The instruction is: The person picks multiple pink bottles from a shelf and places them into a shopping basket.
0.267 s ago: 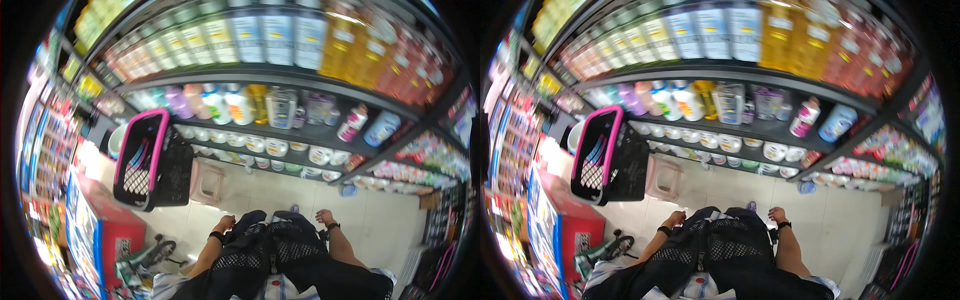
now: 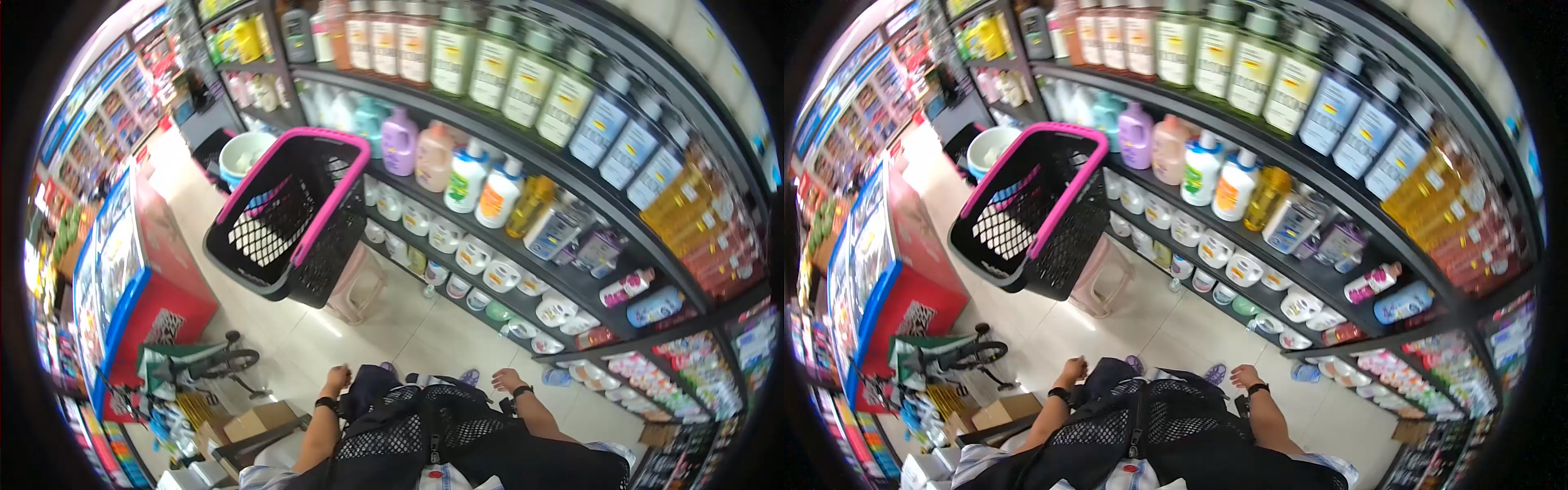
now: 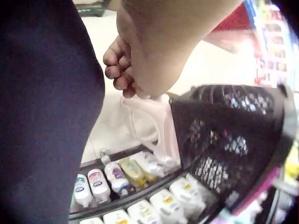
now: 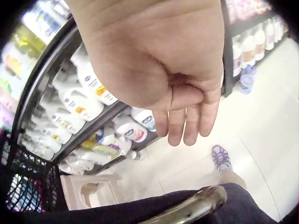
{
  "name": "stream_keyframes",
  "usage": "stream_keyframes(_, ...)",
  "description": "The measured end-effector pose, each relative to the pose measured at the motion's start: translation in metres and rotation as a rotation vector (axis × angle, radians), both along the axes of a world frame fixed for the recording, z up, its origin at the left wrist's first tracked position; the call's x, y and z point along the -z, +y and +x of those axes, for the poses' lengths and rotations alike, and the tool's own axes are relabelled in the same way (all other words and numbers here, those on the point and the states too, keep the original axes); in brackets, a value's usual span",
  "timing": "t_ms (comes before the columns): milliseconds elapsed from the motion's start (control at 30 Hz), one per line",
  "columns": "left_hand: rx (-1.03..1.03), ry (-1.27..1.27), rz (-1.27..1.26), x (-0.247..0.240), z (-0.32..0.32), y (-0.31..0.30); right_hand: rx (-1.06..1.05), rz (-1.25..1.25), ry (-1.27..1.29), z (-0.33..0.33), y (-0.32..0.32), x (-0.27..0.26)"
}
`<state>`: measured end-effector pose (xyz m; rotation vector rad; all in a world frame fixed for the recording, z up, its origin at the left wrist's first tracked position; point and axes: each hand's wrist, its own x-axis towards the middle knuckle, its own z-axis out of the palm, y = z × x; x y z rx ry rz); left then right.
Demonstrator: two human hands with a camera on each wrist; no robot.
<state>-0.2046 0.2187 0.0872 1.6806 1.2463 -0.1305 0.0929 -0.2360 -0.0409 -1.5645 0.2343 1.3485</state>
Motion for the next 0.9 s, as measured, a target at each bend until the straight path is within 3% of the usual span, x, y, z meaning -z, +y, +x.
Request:
stream_keyframes(33, 0.107, -0.011, 0.011, 0.118, 0.0, -0.074, -0.125, -0.076, -0.19, 0.059, -0.063, 0.026)
stream_keyframes(67, -0.132, -0.064, -0.056, 0.079, -0.027, -0.025, -0.104, 0.012, -0.113, 0.051, -0.008, 0.008)
stream_keyframes(100, -0.393, -0.12, -0.197, 0.08, -0.057, -0.03, -0.109, 0.058, -0.06, 0.05, 0.009, 0.022)
stream_keyframes(133, -0.493, -0.216, -0.288, 0.161, -0.012, -0.07, -0.176, -0.083, -0.363, 0.122, 0.017, 0.008)
stream_keyframes(167, -0.568, -0.203, -0.233, 0.132, -0.052, -0.03, -0.183, 0.016, -0.355, 0.108, 0.07, -0.008)
stream_keyframes(200, -0.811, -0.198, -0.311, 0.131, -0.099, -0.051, -0.213, 0.043, -0.317, 0.086, 0.068, -0.011)
stream_keyframes(233, -1.037, -0.291, -0.466, 0.19, -0.052, -0.073, -0.243, 0.0, -0.47, 0.137, 0.076, -0.025)
stream_keyframes(267, -1.029, -0.315, -0.415, 0.162, -0.059, -0.032, -0.24, 0.071, -0.536, 0.129, 0.134, -0.049)
stream_keyframes(300, -1.078, -0.359, -0.408, 0.161, -0.066, -0.033, -0.243, 0.067, -0.527, 0.123, 0.15, -0.059)
stream_keyframes(333, -1.129, -0.406, -0.461, 0.194, -0.05, -0.058, -0.377, 0.106, -0.644, 0.134, 0.145, -0.063)
stream_keyframes(367, -1.123, -0.42, -0.427, 0.169, -0.054, -0.03, -0.487, 0.236, -0.744, 0.125, 0.175, -0.081)
stream_keyframes(400, -1.139, -0.453, -0.426, 0.166, -0.049, -0.028, -0.554, 0.243, -0.689, 0.117, 0.175, -0.09)
stream_keyframes(433, -1.171, -0.498, -0.49, 0.198, -0.017, -0.051, -0.65, 0.193, -0.656, 0.14, 0.158, -0.083)
stream_keyframes(467, -1.166, -0.508, -0.44, 0.16, -0.033, -0.019, -0.634, 0.259, -0.631, 0.124, 0.185, -0.089)
stream_keyframes(600, -1.248, -0.629, -0.432, 0.146, 0.034, 0.0, -0.521, 0.031, -0.493, 0.162, 0.144, -0.042)
stream_keyframes(633, -1.248, -0.716, -0.34, 0.138, 0.054, 0.011, -0.501, -0.134, -0.514, 0.173, 0.137, -0.038)
stream_keyframes(667, -1.245, -0.793, -0.229, 0.122, 0.064, 0.025, -0.549, -0.265, -0.499, 0.177, 0.134, -0.04)
stream_keyframes(700, -1.261, -0.808, -0.212, 0.107, 0.075, 0.037, -0.771, -0.358, -0.586, 0.198, 0.12, -0.004)
stream_keyframes(767, -1.085, -0.849, 0.192, 0.064, 0.087, 0.068, -0.454, -0.358, -0.273, 0.198, 0.123, -0.006)
stream_keyframes(800, -0.998, -0.857, 0.381, 0.039, 0.095, 0.079, -0.421, -0.342, -0.25, 0.205, 0.126, 0.004)
stream_keyframes(833, -1.001, -0.882, 0.409, 0.008, 0.105, 0.092, -0.386, -0.3, -0.243, 0.199, 0.143, -0.021)
stream_keyframes(867, -0.886, -0.791, 0.605, -0.025, 0.11, 0.1, -0.298, -0.282, -0.183, 0.199, 0.159, -0.024)
stream_keyframes(900, -0.769, -0.698, 0.79, -0.059, 0.12, 0.105, -0.285, -0.216, -0.322, 0.201, 0.179, -0.027)
